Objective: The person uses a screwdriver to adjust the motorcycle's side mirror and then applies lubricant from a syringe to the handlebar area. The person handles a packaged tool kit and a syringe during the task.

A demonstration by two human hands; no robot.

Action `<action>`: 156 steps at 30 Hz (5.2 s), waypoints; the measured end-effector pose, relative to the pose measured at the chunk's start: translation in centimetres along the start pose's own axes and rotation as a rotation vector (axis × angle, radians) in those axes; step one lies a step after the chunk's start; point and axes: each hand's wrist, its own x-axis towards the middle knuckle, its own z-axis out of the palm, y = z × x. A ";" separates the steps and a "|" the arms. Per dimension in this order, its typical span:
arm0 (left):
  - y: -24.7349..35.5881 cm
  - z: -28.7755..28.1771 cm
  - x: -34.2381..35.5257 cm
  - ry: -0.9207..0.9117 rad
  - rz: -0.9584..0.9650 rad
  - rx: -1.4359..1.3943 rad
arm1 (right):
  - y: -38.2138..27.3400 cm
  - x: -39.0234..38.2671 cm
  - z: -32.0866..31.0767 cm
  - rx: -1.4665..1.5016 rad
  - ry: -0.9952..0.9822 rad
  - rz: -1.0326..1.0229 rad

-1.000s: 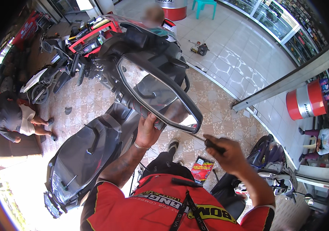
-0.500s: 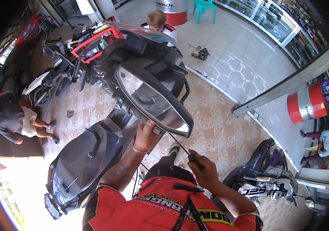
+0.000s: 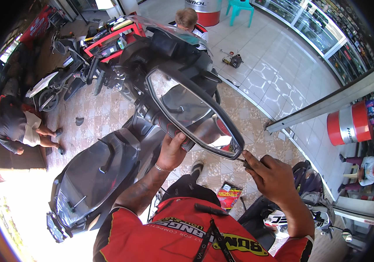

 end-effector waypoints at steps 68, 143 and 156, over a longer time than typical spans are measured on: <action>0.1 1.7 0.7 -0.069 -0.105 -0.060 | -3.6 5.7 5.1 1.406 -0.305 0.561; -0.3 1.4 -0.7 0.073 -0.042 0.135 | -7.9 4.4 11.2 1.731 -0.602 0.437; -0.3 1.7 -0.6 0.090 -0.019 0.179 | -9.0 4.3 8.9 0.712 -0.398 0.086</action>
